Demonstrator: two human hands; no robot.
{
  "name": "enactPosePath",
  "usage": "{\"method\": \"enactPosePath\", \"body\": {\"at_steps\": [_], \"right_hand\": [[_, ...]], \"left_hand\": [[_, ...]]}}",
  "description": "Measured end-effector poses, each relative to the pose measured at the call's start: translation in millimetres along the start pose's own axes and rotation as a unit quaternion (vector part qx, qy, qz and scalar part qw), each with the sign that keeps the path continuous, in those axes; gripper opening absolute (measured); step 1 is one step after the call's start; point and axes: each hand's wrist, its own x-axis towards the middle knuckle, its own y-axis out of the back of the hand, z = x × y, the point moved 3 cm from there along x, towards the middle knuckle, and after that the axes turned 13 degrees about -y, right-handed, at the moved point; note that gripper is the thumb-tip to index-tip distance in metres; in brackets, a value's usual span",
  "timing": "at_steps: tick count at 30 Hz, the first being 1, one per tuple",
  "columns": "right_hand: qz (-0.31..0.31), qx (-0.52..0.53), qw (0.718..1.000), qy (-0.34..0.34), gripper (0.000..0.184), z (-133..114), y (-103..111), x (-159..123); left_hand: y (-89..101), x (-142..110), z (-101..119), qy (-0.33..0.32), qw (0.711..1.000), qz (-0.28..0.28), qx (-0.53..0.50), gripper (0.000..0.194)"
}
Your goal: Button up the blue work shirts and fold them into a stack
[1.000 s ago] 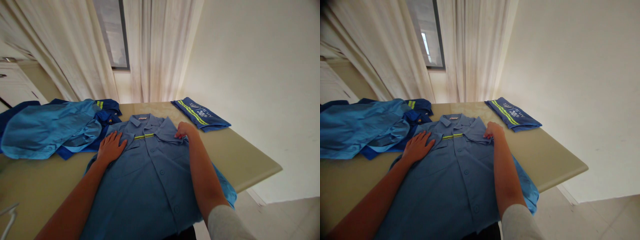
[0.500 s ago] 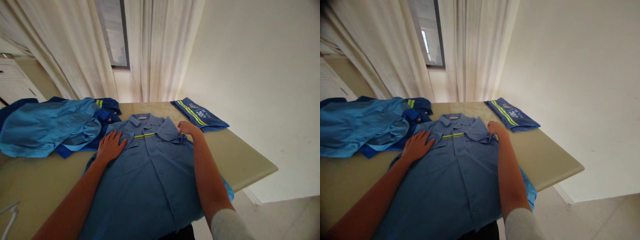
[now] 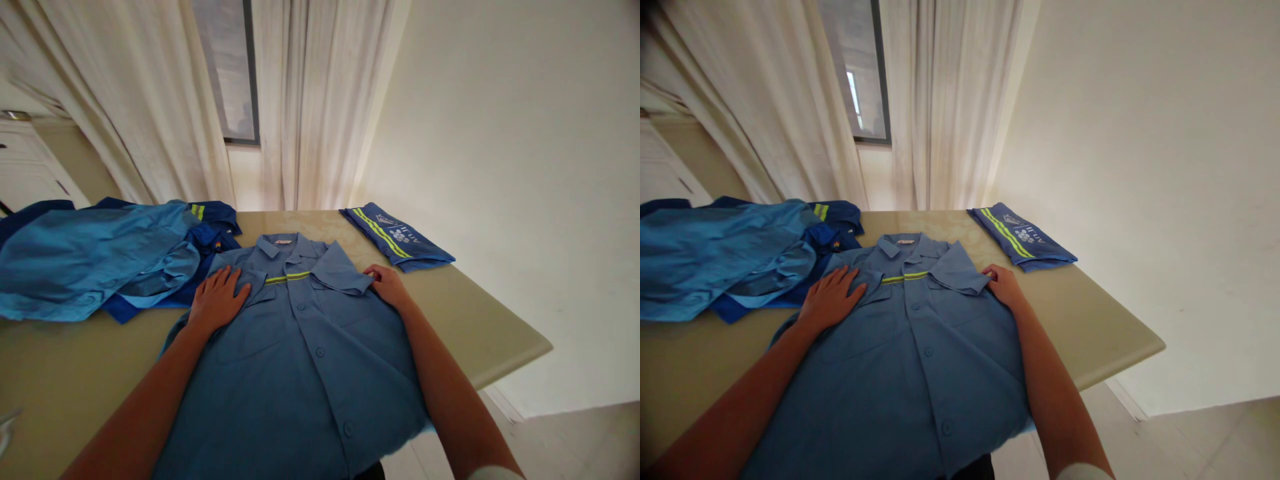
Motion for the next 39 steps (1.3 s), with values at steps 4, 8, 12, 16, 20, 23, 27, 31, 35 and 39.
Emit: {"method": "enactPosePath", "body": {"at_steps": [4,8,12,16,20,23,27,31,35,39], "right_hand": [[0.013,0.039,0.999,0.011,0.017,10.2,4.3,2.0],[-0.014,0.077,0.997,0.016,0.014,14.6,1.8,4.5],[0.114,0.037,0.992,-0.046,0.014,16.5,3.4,9.2],[0.102,0.003,0.993,-0.062,0.022,20.8,2.9,9.3],[0.03,0.019,0.999,0.037,0.031,24.0,9.4,5.0],[0.109,0.039,0.989,0.092,0.042,17.4,21.1,-0.1],[0.083,0.004,0.988,0.131,0.037,-14.1,11.3,-10.9],[-0.004,-0.1,0.985,0.137,0.038,-46.3,-16.1,-21.6],[0.036,-0.159,0.969,0.186,0.052,-60.3,-33.8,-25.4],[-0.013,-0.215,0.961,0.174,0.049,-60.8,-48.6,-23.4]], "left_hand": [[-1.7,0.5,-1.6,0.001,1.0,0.007,0.0,0.075],[-4.6,1.6,-3.7,-0.002,1.0,0.011,0.0,0.077],[-5.4,2.5,-4.7,-0.002,1.0,0.011,0.0,0.076],[-4.0,2.2,-3.8,0.0,1.0,0.01,-0.003,0.076],[-2.7,1.2,-2.8,0.0,1.0,0.011,-0.004,0.076],[-2.1,0.7,-1.9,-0.004,1.0,0.013,-0.001,0.076],[0.3,-0.6,2.2,-0.009,0.999,0.042,-0.004,0.077],[-0.8,-3.2,11.7,-0.065,0.997,0.029,-0.015,0.076],[-1.9,0.1,15.4,-0.074,0.996,-0.042,-0.031,0.08],[8.6,29.0,15.6,-0.054,0.996,-0.056,-0.043,0.081]]}}
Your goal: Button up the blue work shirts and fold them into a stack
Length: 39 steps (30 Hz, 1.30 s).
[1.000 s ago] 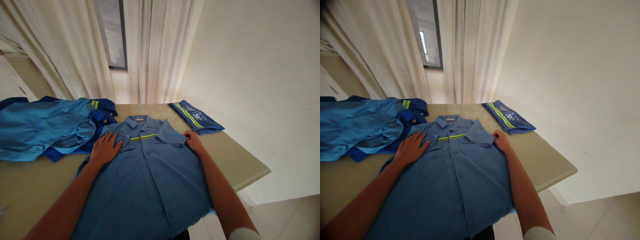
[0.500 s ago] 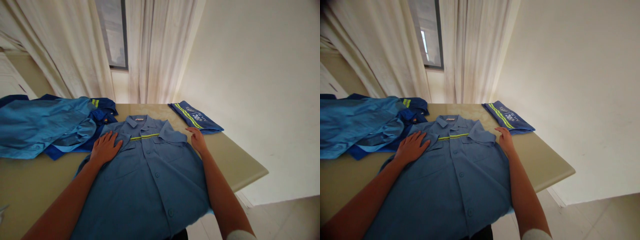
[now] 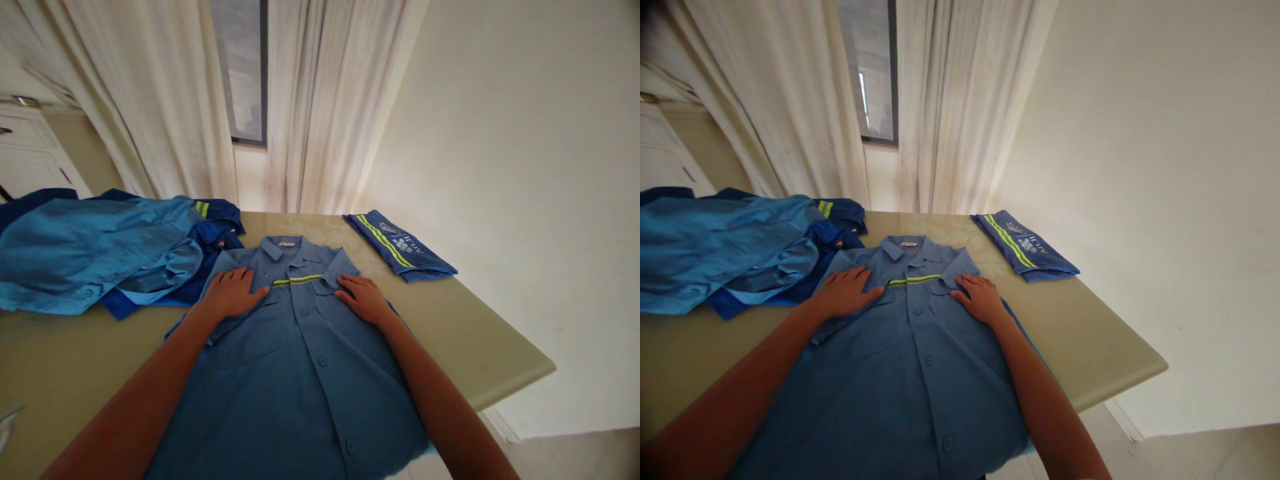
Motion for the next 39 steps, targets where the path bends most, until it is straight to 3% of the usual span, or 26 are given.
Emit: {"method": "enactPosePath", "body": {"at_steps": [6,10,15,17,21,24,26,28,31,32,36,39], "right_hand": [[0.077,-0.056,0.995,0.02,0.04,-13.8,6.6,-2.9],[0.108,-0.088,0.989,0.054,0.037,-23.2,11.6,-7.3],[0.101,-0.083,0.988,0.081,0.036,-25.2,11.0,-10.1],[0.094,-0.073,0.99,0.08,0.036,-24.6,10.5,-9.6],[0.076,-0.044,0.994,0.067,0.037,-24.6,10.2,-5.5],[0.063,-0.026,0.996,0.057,0.036,-25.6,9.5,-3.6],[0.059,-0.025,0.996,0.056,0.036,-26.2,9.3,-3.5],[0.058,-0.028,0.996,0.057,0.035,-26.6,9.5,-3.6],[0.058,-0.032,0.996,0.06,0.034,-25.9,10.1,-3.2],[0.057,-0.032,0.996,0.061,0.034,-25.3,10.0,-3.2],[0.058,-0.033,0.996,0.061,0.033,-23.6,9.3,-8.2],[0.078,-0.028,0.995,0.054,0.033,-28.8,14.7,-11.8]], "left_hand": [[17.9,78.2,-3.7,0.021,0.991,0.12,-0.048,0.055],[11.4,119.0,-13.6,0.046,0.987,0.126,-0.083,0.052],[4.8,141.9,-32.4,0.049,0.973,0.148,-0.172,0.058],[9.1,143.5,-33.7,-0.02,0.964,0.103,-0.244,0.057],[36.6,132.3,-25.7,-0.175,0.927,-0.053,-0.327,0.048],[54.9,120.7,-13.7,-0.219,0.918,-0.169,-0.283,0.045],[56.6,117.8,-1.5,-0.22,0.922,-0.204,-0.246,0.041],[52.3,122.0,12.8,-0.203,0.947,-0.133,-0.211,0.044],[39.6,131.4,32.0,-0.149,0.978,0.075,-0.127,0.051],[33.3,133.5,36.8,-0.131,0.98,0.109,-0.104,0.05],[14.7,137.8,44.8,-0.127,0.985,0.084,-0.078,0.038],[21.3,137.6,43.0,-0.153,0.975,0.123,-0.104,0.034]]}}
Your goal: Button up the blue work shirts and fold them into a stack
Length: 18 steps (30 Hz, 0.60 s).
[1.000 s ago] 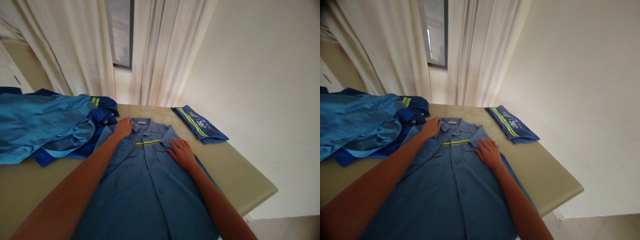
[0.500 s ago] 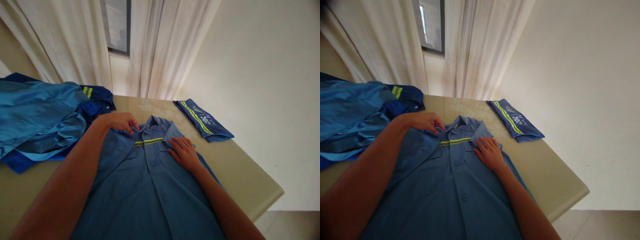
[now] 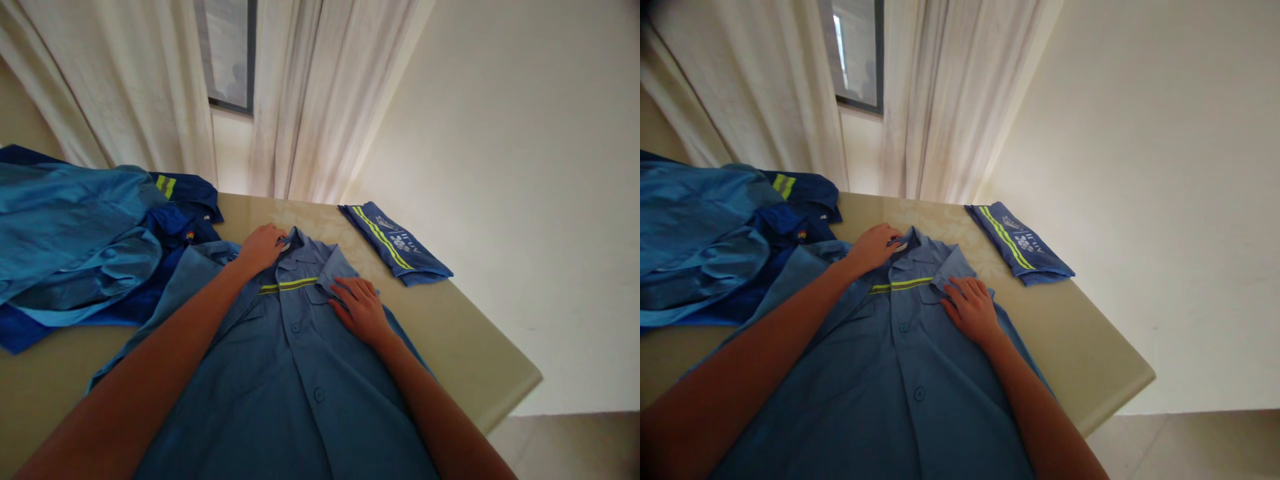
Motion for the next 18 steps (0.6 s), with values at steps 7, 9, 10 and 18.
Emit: {"method": "enactPosePath", "body": {"at_steps": [7,9,10,18], "right_hand": [[0.001,0.045,0.999,-0.006,0.063,-10.5,8.5,91.6],[-0.033,0.038,0.999,0.018,0.076,-6.7,-5.1,130.8],[-0.062,0.039,0.997,0.033,0.076,-4.5,-14.3,146.5],[-0.064,0.046,0.996,0.047,0.019,9.4,-45.8,168.0]], "left_hand": [[19.0,5.3,9.2,-0.097,0.992,0.004,-0.078,0.034],[23.9,4.2,11.1,-0.117,0.989,-0.012,-0.088,0.032],[26.1,2.7,10.7,-0.12,0.988,-0.029,-0.09,0.031],[49.4,-19.8,-24.3,-0.01,0.977,-0.21,0.011,0.049]]}}
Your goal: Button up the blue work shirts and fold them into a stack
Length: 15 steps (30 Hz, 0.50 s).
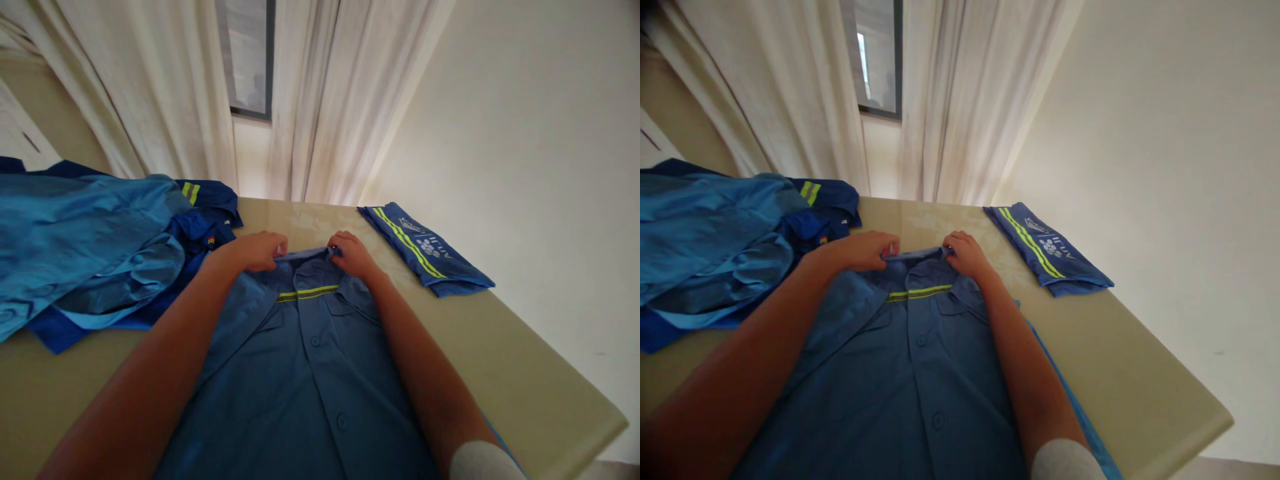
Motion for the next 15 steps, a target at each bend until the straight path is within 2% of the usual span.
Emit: {"method": "enactPosePath", "body": {"at_steps": [2,3,5,7,9,10,12,15], "right_hand": [[0.01,-0.002,1.0,0.012,0.016,1.3,4.5,-3.4],[-0.003,-0.003,1.0,0.015,0.015,1.9,6.3,-3.9],[-0.081,0.0,0.997,0.007,0.02,2.2,7.7,-3.7],[-0.192,-0.003,0.981,-0.014,0.028,-0.2,8.2,-4.6],[-0.245,-0.033,0.968,-0.051,0.031,-5.6,12.8,-5.9],[-0.24,-0.051,0.967,-0.069,0.031,-9.6,16.6,-6.0],[-0.183,-0.074,0.975,-0.098,0.029,-20.3,24.1,-5.3],[-0.084,-0.043,0.99,-0.103,0.04,-38.9,21.4,-4.9]], "left_hand": [[4.4,-4.2,-3.6,0.006,1.0,-0.017,0.011,0.043],[5.1,-5.7,-3.3,0.009,0.999,-0.034,0.008,0.039],[3.9,-8.5,0.2,0.026,0.996,-0.087,-0.007,0.032],[1.1,-11.4,6.7,0.034,0.989,-0.142,-0.033,0.028],[0.1,-12.2,14.0,0.007,0.982,-0.173,-0.074,0.028],[0.8,-11.0,16.9,-0.015,0.98,-0.172,-0.098,0.03],[3.6,-4.9,19.4,-0.05,0.982,-0.131,-0.124,0.035],[1.0,10.1,17.0,-0.042,0.997,-0.002,-0.065,0.043]]}}
